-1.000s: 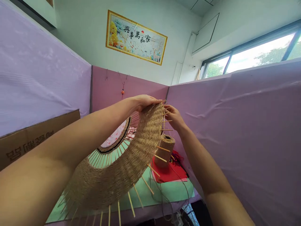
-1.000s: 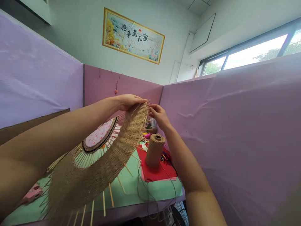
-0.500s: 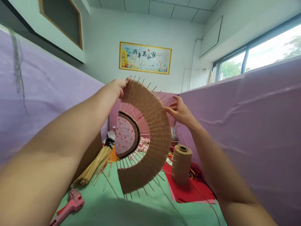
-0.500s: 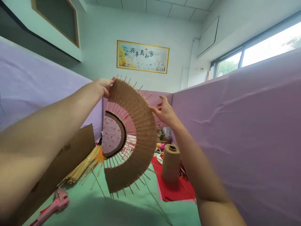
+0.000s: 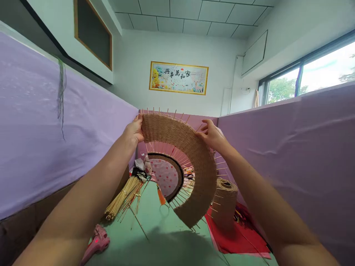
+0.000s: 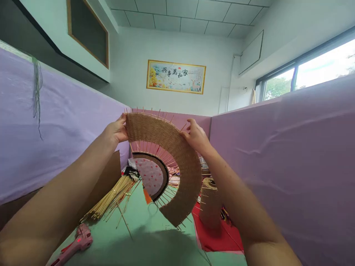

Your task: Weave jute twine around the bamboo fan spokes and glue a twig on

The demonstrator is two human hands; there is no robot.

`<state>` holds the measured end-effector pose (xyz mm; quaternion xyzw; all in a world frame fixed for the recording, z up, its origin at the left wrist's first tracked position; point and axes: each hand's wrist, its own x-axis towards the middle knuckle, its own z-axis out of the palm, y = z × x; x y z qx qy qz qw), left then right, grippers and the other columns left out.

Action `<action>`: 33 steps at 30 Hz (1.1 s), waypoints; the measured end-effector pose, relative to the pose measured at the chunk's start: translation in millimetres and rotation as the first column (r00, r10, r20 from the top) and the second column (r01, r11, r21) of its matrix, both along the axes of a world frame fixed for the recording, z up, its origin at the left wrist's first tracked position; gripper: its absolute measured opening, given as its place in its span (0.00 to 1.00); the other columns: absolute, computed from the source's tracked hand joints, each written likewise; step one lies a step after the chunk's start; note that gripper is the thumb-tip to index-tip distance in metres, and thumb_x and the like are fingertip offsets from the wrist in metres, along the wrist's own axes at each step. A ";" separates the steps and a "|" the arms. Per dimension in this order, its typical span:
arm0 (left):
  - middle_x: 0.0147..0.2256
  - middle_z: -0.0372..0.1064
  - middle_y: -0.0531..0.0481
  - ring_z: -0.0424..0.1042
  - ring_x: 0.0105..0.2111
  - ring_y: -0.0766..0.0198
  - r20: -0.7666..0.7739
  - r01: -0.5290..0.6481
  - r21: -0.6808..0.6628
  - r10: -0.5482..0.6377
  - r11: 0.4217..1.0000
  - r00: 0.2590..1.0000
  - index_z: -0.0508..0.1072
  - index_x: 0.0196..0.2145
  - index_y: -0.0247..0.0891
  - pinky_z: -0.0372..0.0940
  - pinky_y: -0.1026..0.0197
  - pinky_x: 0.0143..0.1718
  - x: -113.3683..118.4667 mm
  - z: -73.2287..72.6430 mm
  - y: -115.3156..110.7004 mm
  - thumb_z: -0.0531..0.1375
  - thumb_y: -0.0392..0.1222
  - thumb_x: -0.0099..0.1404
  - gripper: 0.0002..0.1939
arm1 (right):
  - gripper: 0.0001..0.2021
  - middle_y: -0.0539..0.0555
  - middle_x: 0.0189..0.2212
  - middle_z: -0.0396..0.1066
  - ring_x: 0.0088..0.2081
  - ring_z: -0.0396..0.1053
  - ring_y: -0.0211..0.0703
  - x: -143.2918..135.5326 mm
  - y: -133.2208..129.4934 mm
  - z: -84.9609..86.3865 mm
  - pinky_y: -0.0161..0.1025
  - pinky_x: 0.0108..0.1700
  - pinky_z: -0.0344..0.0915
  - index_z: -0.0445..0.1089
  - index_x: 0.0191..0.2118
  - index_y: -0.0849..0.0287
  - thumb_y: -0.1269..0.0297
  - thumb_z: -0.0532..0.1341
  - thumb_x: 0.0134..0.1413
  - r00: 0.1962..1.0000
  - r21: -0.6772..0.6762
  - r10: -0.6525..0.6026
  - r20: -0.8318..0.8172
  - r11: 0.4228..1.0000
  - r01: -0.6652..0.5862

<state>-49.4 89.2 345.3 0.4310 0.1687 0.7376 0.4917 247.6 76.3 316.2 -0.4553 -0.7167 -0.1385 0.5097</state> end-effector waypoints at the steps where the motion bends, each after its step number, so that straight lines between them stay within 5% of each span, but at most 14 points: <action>1: 0.23 0.67 0.54 0.74 0.30 0.59 0.036 -0.036 -0.038 0.038 0.999 0.999 0.69 0.36 0.45 0.71 0.51 0.37 -0.1 -2.7 -6.5 0.56 0.47 0.67 0.06 | 0.30 0.64 0.48 0.68 0.48 0.66 0.58 -5.5 -7.4 -3.8 0.56 0.50 0.63 0.58 0.58 0.61 0.61 0.64 0.50 0.997 0.091 -0.080 0.015 0.993 0.078; 5: 0.26 0.68 0.57 0.72 0.29 0.64 0.068 -0.124 -0.099 0.131 0.987 0.989 0.66 0.46 0.51 0.69 0.54 0.38 4.5 -4.6 -25.6 0.56 0.45 0.68 0.09 | 0.29 0.63 0.60 0.56 0.60 0.52 0.63 -43.0 -34.8 -10.4 0.60 0.60 0.50 0.53 0.63 0.57 0.64 0.59 0.57 0.969 0.371 -0.221 0.114 0.914 0.164; 10: 0.29 0.68 0.56 0.71 0.31 0.63 0.028 -0.170 -0.038 0.171 0.985 0.985 0.64 0.51 0.51 0.67 0.55 0.38 9.3 -5.8 -23.2 0.57 0.46 0.67 0.14 | 0.29 0.62 0.61 0.56 0.62 0.46 0.68 -87.4 -36.3 -10.3 0.67 0.62 0.38 0.52 0.64 0.54 0.57 0.57 0.60 0.951 0.356 -0.269 0.151 0.912 0.202; 15: 0.32 0.70 0.54 0.72 0.33 0.61 0.002 -0.158 -0.040 0.158 0.987 0.987 0.67 0.47 0.48 0.69 0.53 0.39 -1.4 -11.0 -4.9 0.58 0.49 0.66 0.13 | 0.25 0.63 0.53 0.67 0.64 0.43 0.70 -98.9 -13.5 -11.5 0.69 0.61 0.30 0.59 0.61 0.59 0.53 0.53 0.63 0.951 0.276 -0.233 0.204 0.946 0.173; 23: 0.31 0.74 0.52 0.73 0.31 0.65 0.065 -0.063 0.214 0.050 0.975 0.997 0.73 0.38 0.38 0.69 0.61 0.38 -33.2 -41.3 28.8 0.63 0.41 0.62 0.07 | 0.19 0.59 0.50 0.70 0.64 0.46 0.66 -118.8 14.6 -15.5 0.67 0.61 0.28 0.64 0.56 0.55 0.57 0.54 0.62 0.931 0.251 -0.219 0.292 0.957 0.146; 28: 0.28 0.73 0.51 0.72 0.28 0.66 0.084 -0.107 0.185 0.093 0.977 0.992 0.72 0.32 0.35 0.68 0.61 0.37 -35.7 -51.1 37.8 0.62 0.44 0.63 0.08 | 0.25 0.64 0.59 0.59 0.64 0.46 0.59 -147.2 8.1 -10.3 0.61 0.62 0.32 0.54 0.63 0.55 0.62 0.54 0.62 0.939 0.326 -0.216 0.268 0.937 0.123; 33: 0.28 0.73 0.52 0.72 0.28 0.66 0.116 -0.117 0.150 0.100 0.982 0.988 0.72 0.33 0.37 0.68 0.62 0.37 -37.1 -52.5 36.1 0.60 0.42 0.65 0.06 | 0.20 0.61 0.50 0.67 0.53 0.60 0.58 -179.1 18.4 -9.0 0.59 0.60 0.40 0.61 0.58 0.53 0.56 0.49 0.64 0.917 0.200 -0.161 0.365 0.975 0.092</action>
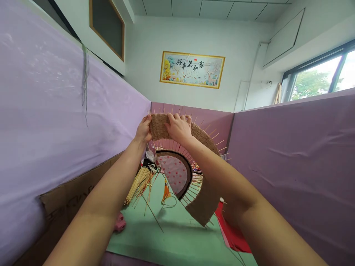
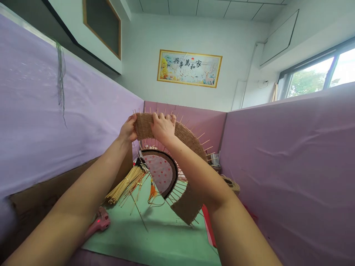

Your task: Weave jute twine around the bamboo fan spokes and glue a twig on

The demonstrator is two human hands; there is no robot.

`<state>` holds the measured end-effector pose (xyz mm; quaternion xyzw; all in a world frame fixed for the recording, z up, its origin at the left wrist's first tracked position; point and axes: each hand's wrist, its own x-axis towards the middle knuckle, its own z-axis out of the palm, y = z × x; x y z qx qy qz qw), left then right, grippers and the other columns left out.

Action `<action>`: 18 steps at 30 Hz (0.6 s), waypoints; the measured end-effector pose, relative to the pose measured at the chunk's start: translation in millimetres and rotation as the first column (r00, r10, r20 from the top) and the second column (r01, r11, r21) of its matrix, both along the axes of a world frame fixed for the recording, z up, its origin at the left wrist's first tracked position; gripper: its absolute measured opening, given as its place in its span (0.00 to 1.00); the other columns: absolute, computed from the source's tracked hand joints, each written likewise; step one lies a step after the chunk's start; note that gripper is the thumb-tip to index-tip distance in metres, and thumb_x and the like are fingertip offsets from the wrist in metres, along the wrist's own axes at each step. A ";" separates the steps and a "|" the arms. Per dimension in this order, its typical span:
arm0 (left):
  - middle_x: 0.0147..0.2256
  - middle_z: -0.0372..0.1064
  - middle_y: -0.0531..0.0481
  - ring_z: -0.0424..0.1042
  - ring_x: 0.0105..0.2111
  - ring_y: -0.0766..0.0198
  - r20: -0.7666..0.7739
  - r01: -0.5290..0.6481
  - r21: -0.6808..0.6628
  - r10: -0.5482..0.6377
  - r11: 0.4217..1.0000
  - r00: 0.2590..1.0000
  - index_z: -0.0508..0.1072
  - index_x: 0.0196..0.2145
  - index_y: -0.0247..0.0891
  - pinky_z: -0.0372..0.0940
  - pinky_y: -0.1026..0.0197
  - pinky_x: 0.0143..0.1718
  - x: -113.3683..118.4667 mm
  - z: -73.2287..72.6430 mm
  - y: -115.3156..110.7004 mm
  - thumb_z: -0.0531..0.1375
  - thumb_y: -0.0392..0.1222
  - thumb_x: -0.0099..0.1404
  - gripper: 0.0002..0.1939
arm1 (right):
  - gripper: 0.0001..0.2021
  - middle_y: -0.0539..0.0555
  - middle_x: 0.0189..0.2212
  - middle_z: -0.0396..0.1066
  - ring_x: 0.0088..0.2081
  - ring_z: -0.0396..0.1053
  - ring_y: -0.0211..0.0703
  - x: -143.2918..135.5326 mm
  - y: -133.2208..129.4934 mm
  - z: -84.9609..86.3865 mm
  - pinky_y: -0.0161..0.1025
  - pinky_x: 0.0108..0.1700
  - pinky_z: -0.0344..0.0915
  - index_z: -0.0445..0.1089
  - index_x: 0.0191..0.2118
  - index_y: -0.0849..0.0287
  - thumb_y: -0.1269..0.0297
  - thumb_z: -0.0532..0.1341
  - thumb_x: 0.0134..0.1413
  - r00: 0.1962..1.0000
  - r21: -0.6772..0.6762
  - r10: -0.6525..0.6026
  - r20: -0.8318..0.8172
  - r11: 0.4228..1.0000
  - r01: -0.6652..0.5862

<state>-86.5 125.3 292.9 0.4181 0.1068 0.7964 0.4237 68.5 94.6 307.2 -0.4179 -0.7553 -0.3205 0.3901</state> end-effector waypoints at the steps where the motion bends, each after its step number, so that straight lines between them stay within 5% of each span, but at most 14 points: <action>1: 0.29 0.73 0.52 0.72 0.29 0.66 0.005 0.036 -0.001 -0.036 0.999 0.999 0.72 0.34 0.37 0.68 0.61 0.37 -1.0 -0.3 -0.9 0.59 0.42 0.65 0.06 | 0.20 0.61 0.50 0.68 0.53 0.61 0.59 -4.2 3.2 -0.3 0.59 0.59 0.41 0.62 0.57 0.53 0.55 0.49 0.64 1.000 -0.020 -0.007 -0.012 1.000 0.006; 5: 0.34 0.75 0.49 0.75 0.34 0.62 -0.043 0.199 -0.009 -0.199 0.980 0.979 0.72 0.41 0.38 0.70 0.56 0.40 -5.3 -1.4 -3.8 0.55 0.43 0.68 0.09 | 0.22 0.60 0.49 0.67 0.52 0.61 0.60 -13.4 11.1 -0.1 0.61 0.59 0.40 0.61 0.58 0.50 0.50 0.50 0.62 0.998 -0.052 -0.004 -0.064 0.999 0.001; 12: 0.37 0.76 0.49 0.76 0.34 0.63 -0.161 0.203 -0.029 -0.205 0.979 0.965 0.74 0.43 0.40 0.71 0.57 0.41 -12.3 -3.4 -5.5 0.61 0.38 0.64 0.09 | 0.22 0.61 0.55 0.62 0.56 0.57 0.60 -17.6 2.1 -0.6 0.62 0.61 0.39 0.61 0.58 0.51 0.51 0.53 0.61 0.998 -0.090 0.020 -0.058 0.996 -0.025; 16: 0.38 0.76 0.48 0.77 0.35 0.61 -0.170 0.188 -0.048 -0.193 0.981 0.966 0.74 0.44 0.41 0.72 0.53 0.40 -18.2 -5.8 -3.3 0.61 0.39 0.64 0.10 | 0.26 0.60 0.63 0.51 0.63 0.46 0.57 11.6 -12.7 -14.1 0.57 0.63 0.41 0.53 0.64 0.51 0.56 0.53 0.62 0.990 0.047 0.067 -0.123 0.997 -0.061; 18: 0.37 0.77 0.48 0.77 0.35 0.61 -0.146 0.148 -0.053 -0.154 0.988 0.977 0.75 0.42 0.40 0.73 0.54 0.40 -20.3 -7.4 -0.8 0.60 0.40 0.64 0.08 | 0.26 0.61 0.62 0.52 0.62 0.49 0.55 39.1 -17.5 -26.9 0.53 0.62 0.45 0.52 0.64 0.55 0.58 0.51 0.62 0.972 0.081 0.065 -0.226 0.996 -0.048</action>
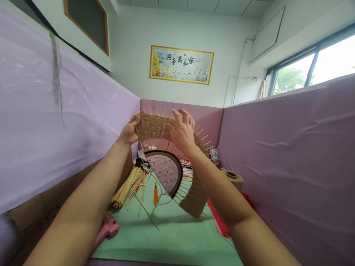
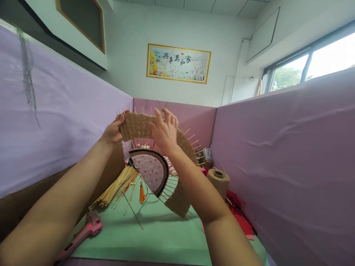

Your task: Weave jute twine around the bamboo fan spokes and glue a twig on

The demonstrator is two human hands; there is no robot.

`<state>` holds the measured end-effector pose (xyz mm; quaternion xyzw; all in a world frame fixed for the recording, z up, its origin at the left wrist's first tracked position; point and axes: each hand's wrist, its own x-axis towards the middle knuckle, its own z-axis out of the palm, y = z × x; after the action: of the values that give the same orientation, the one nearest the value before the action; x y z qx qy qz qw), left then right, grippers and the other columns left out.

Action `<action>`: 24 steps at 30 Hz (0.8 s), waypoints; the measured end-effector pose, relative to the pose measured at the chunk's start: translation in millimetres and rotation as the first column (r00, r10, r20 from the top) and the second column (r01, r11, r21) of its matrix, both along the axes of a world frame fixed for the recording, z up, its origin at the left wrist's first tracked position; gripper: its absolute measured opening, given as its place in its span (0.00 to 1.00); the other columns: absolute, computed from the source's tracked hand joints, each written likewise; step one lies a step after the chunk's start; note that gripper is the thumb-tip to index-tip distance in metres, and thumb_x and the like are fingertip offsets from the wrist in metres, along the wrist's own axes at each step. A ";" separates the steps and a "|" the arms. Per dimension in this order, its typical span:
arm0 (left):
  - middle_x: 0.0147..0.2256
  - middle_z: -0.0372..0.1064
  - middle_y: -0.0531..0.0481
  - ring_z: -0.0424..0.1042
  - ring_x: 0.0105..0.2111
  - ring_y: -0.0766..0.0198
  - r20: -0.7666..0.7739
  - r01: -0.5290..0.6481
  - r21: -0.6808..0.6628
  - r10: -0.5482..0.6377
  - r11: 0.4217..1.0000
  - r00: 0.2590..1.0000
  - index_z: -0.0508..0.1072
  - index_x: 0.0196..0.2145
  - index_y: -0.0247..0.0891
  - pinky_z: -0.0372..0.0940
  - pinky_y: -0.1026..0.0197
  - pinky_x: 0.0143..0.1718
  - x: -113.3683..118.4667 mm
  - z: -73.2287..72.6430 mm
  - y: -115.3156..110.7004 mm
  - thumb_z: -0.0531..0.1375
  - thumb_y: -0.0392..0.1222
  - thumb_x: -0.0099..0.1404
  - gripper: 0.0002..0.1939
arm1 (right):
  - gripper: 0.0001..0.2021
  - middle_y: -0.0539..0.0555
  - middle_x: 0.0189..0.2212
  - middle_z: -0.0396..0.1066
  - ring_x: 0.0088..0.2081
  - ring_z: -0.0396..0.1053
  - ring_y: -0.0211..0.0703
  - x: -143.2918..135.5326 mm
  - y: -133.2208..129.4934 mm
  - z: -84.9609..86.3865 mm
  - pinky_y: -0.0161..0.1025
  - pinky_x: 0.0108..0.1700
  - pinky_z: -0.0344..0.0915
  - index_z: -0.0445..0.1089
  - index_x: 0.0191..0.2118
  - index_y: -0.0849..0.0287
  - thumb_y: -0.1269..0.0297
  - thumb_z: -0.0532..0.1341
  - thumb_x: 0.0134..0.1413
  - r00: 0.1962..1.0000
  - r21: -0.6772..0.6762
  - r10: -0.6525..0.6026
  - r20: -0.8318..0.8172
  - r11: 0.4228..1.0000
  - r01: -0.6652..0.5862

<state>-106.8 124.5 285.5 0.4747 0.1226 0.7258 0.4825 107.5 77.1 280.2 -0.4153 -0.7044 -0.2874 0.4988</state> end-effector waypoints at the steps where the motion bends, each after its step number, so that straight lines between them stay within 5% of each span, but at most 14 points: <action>1: 0.36 0.77 0.48 0.77 0.35 0.61 0.011 -0.023 -0.007 0.023 1.000 1.000 0.75 0.41 0.40 0.73 0.54 0.40 -0.8 -0.7 1.3 0.60 0.41 0.64 0.08 | 0.26 0.63 0.61 0.54 0.61 0.51 0.54 15.4 -0.8 -7.8 0.51 0.62 0.48 0.53 0.64 0.58 0.58 0.51 0.62 0.998 -0.007 -0.010 -0.062 1.000 0.009; 6: 0.30 0.78 0.56 0.74 0.46 0.56 0.009 -0.105 -0.020 0.105 0.994 0.994 0.75 0.36 0.44 0.71 0.47 0.47 -2.3 -2.1 5.5 0.54 0.40 0.69 0.10 | 0.23 0.65 0.56 0.59 0.58 0.57 0.55 83.0 9.6 -53.2 0.51 0.58 0.55 0.58 0.60 0.64 0.63 0.50 0.60 0.965 -0.088 -0.062 -0.254 0.995 0.041; 10: 0.26 0.77 0.62 0.69 0.51 0.56 -0.017 -0.135 0.004 0.135 0.991 0.991 0.73 0.30 0.45 0.67 0.42 0.53 -1.7 -2.0 5.1 0.48 0.36 0.71 0.17 | 0.19 0.63 0.53 0.63 0.49 0.67 0.45 108.1 22.0 -77.7 0.45 0.54 0.62 0.59 0.56 0.62 0.67 0.48 0.59 0.921 -0.091 0.230 -0.316 0.958 -0.271; 13: 0.26 0.77 0.60 0.70 0.50 0.57 0.012 -0.139 0.019 0.139 0.990 0.990 0.73 0.28 0.43 0.66 0.43 0.54 -1.3 -3.0 4.0 0.48 0.36 0.71 0.18 | 0.17 0.61 0.50 0.65 0.44 0.69 0.42 117.5 29.8 -78.2 0.43 0.50 0.65 0.61 0.52 0.59 0.67 0.50 0.58 0.858 -0.038 0.339 -0.387 0.923 -0.382; 16: 0.26 0.77 0.59 0.71 0.47 0.59 0.045 -0.126 0.007 0.125 0.992 0.991 0.73 0.29 0.41 0.66 0.45 0.55 -2.8 -3.7 3.3 0.49 0.35 0.71 0.17 | 0.16 0.61 0.50 0.64 0.48 0.67 0.44 126.1 38.3 -68.1 0.45 0.51 0.64 0.62 0.50 0.59 0.63 0.55 0.55 0.840 0.065 0.264 -0.475 0.962 -0.266; 18: 0.26 0.76 0.56 0.73 0.44 0.61 0.084 -0.118 -0.011 0.118 0.993 0.989 0.73 0.30 0.39 0.66 0.47 0.54 -5.7 -4.3 3.4 0.49 0.34 0.70 0.16 | 0.21 0.61 0.48 0.66 0.47 0.67 0.46 131.3 43.0 -61.2 0.46 0.49 0.65 0.62 0.50 0.59 0.57 0.61 0.50 0.805 -0.004 0.219 -0.551 0.964 -0.265; 20: 0.25 0.75 0.53 0.75 0.39 0.62 0.130 -0.114 -0.035 0.118 0.993 0.985 0.73 0.31 0.36 0.67 0.49 0.52 -10.2 -6.0 3.7 0.49 0.34 0.70 0.15 | 0.23 0.59 0.42 0.71 0.41 0.70 0.44 135.6 44.3 -57.3 0.43 0.44 0.67 0.65 0.47 0.61 0.53 0.64 0.47 0.756 -0.206 0.212 -0.619 0.885 -0.417; 24: 0.24 0.74 0.51 0.75 0.30 0.65 0.164 -0.119 -0.103 0.134 0.988 0.977 0.72 0.32 0.33 0.70 0.52 0.48 -21.4 -14.6 5.5 0.49 0.34 0.71 0.13 | 0.14 0.53 0.28 0.73 0.28 0.70 0.37 139.8 32.5 -55.4 0.33 0.31 0.65 0.70 0.36 0.61 0.56 0.64 0.47 0.680 -0.472 0.227 -0.697 0.569 -0.673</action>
<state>-128.2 129.9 270.9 0.3793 0.1442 0.7866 0.4654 247.3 109.6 224.8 -0.4304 -0.6613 0.2833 0.5452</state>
